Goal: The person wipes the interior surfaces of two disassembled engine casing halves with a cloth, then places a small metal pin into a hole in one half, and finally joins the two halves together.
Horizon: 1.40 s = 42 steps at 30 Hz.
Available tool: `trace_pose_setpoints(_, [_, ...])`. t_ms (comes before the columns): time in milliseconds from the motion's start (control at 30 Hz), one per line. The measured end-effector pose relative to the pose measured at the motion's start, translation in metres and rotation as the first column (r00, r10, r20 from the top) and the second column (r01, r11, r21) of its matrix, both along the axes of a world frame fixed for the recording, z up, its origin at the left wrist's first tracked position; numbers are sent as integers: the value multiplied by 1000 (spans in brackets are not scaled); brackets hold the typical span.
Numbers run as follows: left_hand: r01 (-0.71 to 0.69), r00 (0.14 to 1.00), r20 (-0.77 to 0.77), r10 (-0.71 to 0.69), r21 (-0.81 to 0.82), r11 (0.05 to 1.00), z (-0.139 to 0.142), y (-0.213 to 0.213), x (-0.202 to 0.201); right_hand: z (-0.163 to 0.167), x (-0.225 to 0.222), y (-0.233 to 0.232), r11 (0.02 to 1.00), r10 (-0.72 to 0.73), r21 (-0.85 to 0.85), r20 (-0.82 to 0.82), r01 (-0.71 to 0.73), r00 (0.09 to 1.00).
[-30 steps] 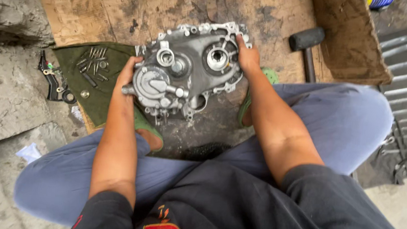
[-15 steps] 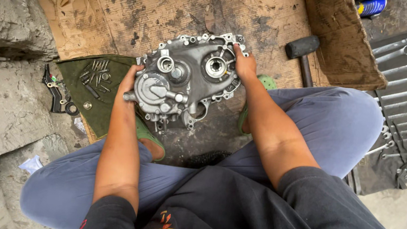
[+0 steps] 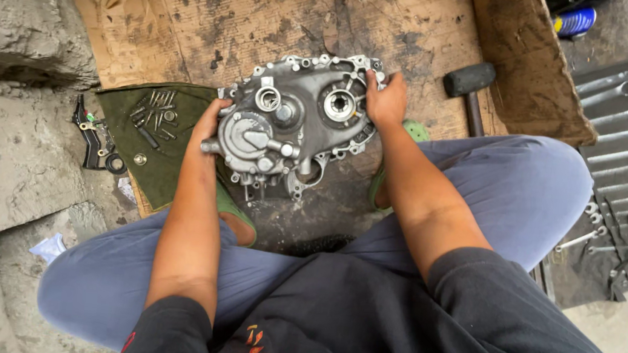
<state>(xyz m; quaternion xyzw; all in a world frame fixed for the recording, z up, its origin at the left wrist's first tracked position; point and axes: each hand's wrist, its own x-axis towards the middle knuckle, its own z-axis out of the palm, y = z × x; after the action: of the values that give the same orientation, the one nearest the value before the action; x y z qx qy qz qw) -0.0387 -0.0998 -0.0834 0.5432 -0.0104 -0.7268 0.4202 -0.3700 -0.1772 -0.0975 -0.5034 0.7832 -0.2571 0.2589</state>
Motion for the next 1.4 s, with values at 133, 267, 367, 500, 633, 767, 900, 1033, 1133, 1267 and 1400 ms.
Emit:
trace_pose_setpoints(133, [27,999,-28,-28,-34,999,1,0,4,-6,4,1,999,25,-42,-39,-27,999])
trace_pose_setpoints(267, [-33,999,-20,32,-28,999,1,10,8,-18,11,1,995,35,-88,-57,-40,998])
trace_pose_setpoints(367, [-41,998,42,40,22,999,-1,15,9,-24,14,-2,984,53,-164,-67,-63,996])
trace_pose_setpoints(500, [-71,997,9,71,33,997,-4,21,8,-24,16,-6,978,66,-194,-65,-77,996])
trace_pose_setpoints(633, [-71,997,25,71,10,997,-11,23,12,-29,17,-9,984,30,-178,1,-30,1000])
trace_pose_setpoints(767, [-39,984,175,26,71,997,-20,21,18,-38,14,-3,992,-21,-127,5,21,1000])
trace_pose_setpoints(900, [-24,981,192,9,74,997,-29,16,21,-47,10,2,992,-58,-105,87,67,995])
trace_pose_setpoints(1033, [-25,997,71,23,27,999,-30,18,19,-47,10,-1,993,-54,-105,74,62,996])
trace_pose_setpoints(1133, [-24,984,177,15,52,998,-28,22,17,-43,12,-5,991,-34,-126,77,43,996])
trace_pose_setpoints(1267, [-44,986,161,32,74,996,-26,28,15,-38,13,-6,986,-6,-169,79,19,997])
trace_pose_setpoints(1400, [-81,982,175,65,87,993,-23,29,14,-38,14,-5,985,13,-171,74,0,997])
